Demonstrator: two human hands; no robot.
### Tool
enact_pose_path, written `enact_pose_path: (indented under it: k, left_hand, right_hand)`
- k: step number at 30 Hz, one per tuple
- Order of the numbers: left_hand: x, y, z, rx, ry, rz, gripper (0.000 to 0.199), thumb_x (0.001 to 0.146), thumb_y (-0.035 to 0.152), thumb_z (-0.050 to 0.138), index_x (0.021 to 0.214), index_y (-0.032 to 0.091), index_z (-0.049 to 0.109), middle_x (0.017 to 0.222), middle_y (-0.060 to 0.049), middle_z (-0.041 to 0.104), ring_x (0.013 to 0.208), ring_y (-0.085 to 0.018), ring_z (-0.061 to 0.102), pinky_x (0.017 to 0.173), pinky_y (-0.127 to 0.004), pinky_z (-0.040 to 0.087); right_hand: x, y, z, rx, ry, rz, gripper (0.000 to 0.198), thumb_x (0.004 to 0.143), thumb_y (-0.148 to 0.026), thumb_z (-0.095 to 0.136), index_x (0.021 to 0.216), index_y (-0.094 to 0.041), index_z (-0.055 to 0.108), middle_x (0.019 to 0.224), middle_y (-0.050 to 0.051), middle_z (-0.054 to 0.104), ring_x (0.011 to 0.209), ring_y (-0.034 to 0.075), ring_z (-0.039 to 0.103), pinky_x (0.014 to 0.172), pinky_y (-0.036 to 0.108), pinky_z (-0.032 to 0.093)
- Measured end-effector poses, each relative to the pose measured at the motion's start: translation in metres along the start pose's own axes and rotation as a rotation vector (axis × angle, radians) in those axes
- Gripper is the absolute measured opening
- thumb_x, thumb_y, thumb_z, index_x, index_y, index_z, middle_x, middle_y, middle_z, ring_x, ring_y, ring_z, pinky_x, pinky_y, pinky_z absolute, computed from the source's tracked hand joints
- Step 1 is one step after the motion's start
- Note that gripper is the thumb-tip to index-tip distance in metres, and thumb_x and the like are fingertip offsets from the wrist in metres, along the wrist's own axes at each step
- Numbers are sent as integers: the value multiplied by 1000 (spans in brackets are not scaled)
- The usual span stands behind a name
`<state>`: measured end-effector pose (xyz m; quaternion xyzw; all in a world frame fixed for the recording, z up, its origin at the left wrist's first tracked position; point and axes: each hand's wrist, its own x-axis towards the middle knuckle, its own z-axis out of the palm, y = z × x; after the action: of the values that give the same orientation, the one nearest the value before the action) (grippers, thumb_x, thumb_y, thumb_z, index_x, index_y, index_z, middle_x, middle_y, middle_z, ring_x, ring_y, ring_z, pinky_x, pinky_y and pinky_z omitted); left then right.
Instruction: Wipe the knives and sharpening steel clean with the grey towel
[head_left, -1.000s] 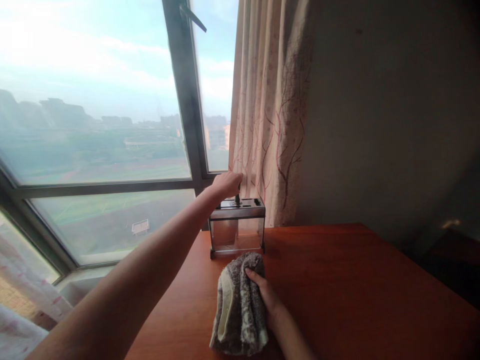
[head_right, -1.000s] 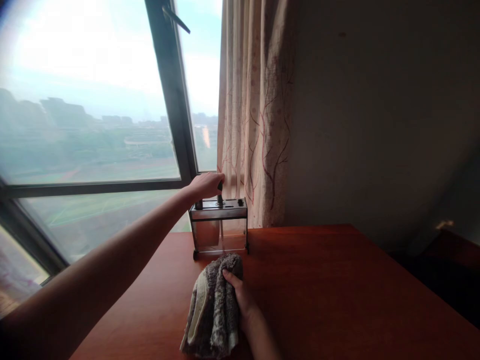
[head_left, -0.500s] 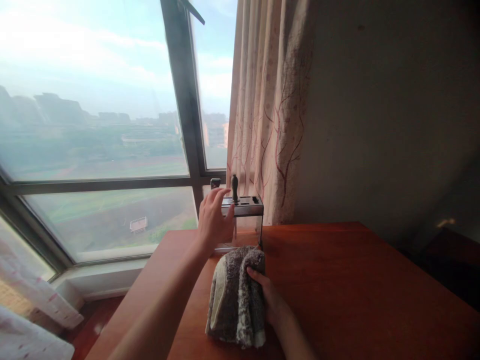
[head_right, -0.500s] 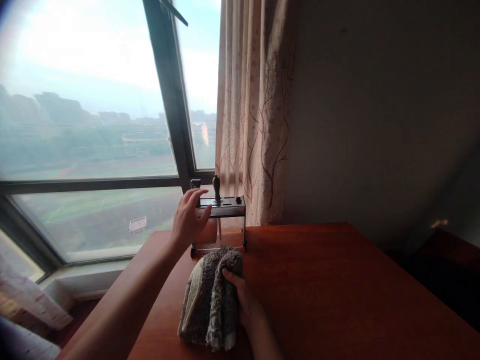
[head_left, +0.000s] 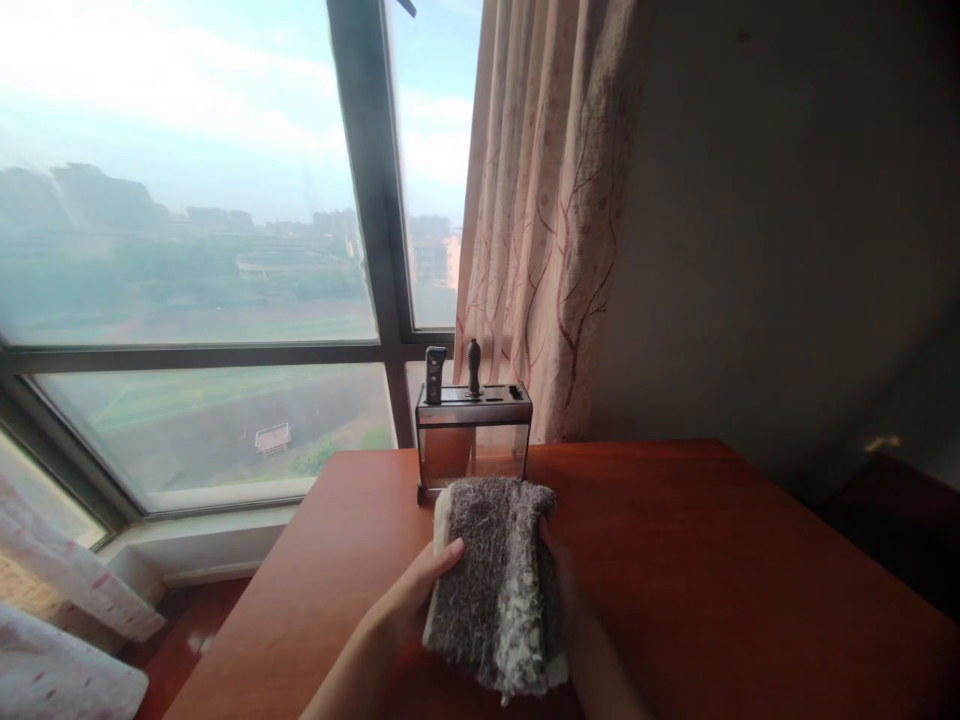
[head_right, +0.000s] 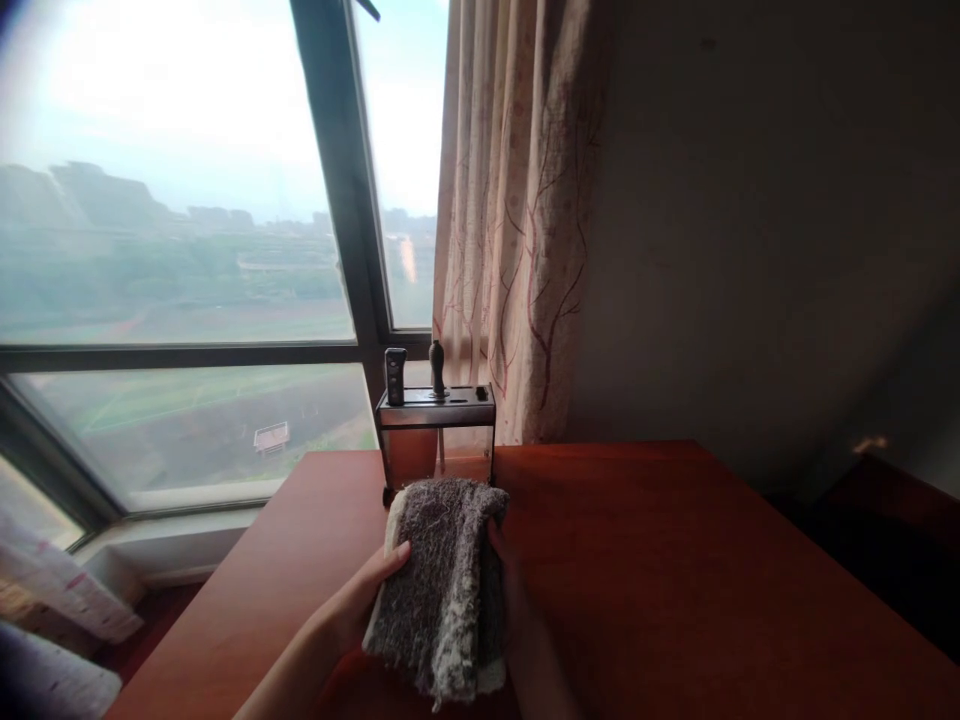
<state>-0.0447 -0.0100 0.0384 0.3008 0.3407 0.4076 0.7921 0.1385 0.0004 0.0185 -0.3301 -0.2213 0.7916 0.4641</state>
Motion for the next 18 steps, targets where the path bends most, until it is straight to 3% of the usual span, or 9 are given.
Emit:
enact_pose_path:
  k: [2, 5, 10, 14, 18]
  left_hand:
    - [-1, -1, -1, 73, 1, 34, 50, 70, 34, 76, 114, 15, 62, 99, -13, 74, 94, -30, 69, 83, -37, 51]
    - [1, 0, -1, 165, 109, 70, 39, 70, 30, 76, 104, 14, 66, 93, -11, 75, 85, -26, 70, 77, -32, 53]
    - [9, -1, -7, 139, 241, 126, 32, 64, 29, 79, 91, 15, 67, 76, -6, 74, 66, -20, 68, 62, -27, 52]
    - [8, 0, -13, 91, 316, 242, 35, 65, 30, 78, 95, 18, 66, 76, -3, 74, 66, -20, 68, 63, -28, 53]
    - [3, 3, -11, 70, 340, 260, 42, 63, 31, 78, 100, 18, 65, 81, -5, 75, 73, -24, 70, 68, -32, 54]
  right_hand:
    - [1, -2, -1, 31, -53, 57, 61, 76, -68, 51, 102, -16, 71, 86, 11, 75, 94, 32, 67, 85, 45, 48]
    - [6, -4, -1, 73, -122, 107, 69, 76, -74, 46, 103, -15, 70, 84, 12, 75, 92, 32, 67, 84, 46, 48]
    - [14, -5, 1, 26, -69, 70, 69, 75, -74, 47, 106, -15, 68, 88, 12, 75, 94, 31, 67, 87, 46, 48]
    - [14, -8, 4, 11, -74, -7, 67, 79, -72, 45, 112, -17, 66, 94, 11, 75, 96, 29, 67, 88, 45, 47]
    - [15, -4, 4, -20, -65, -36, 63, 80, -68, 51, 115, -17, 64, 95, 10, 74, 95, 28, 68, 87, 44, 48]
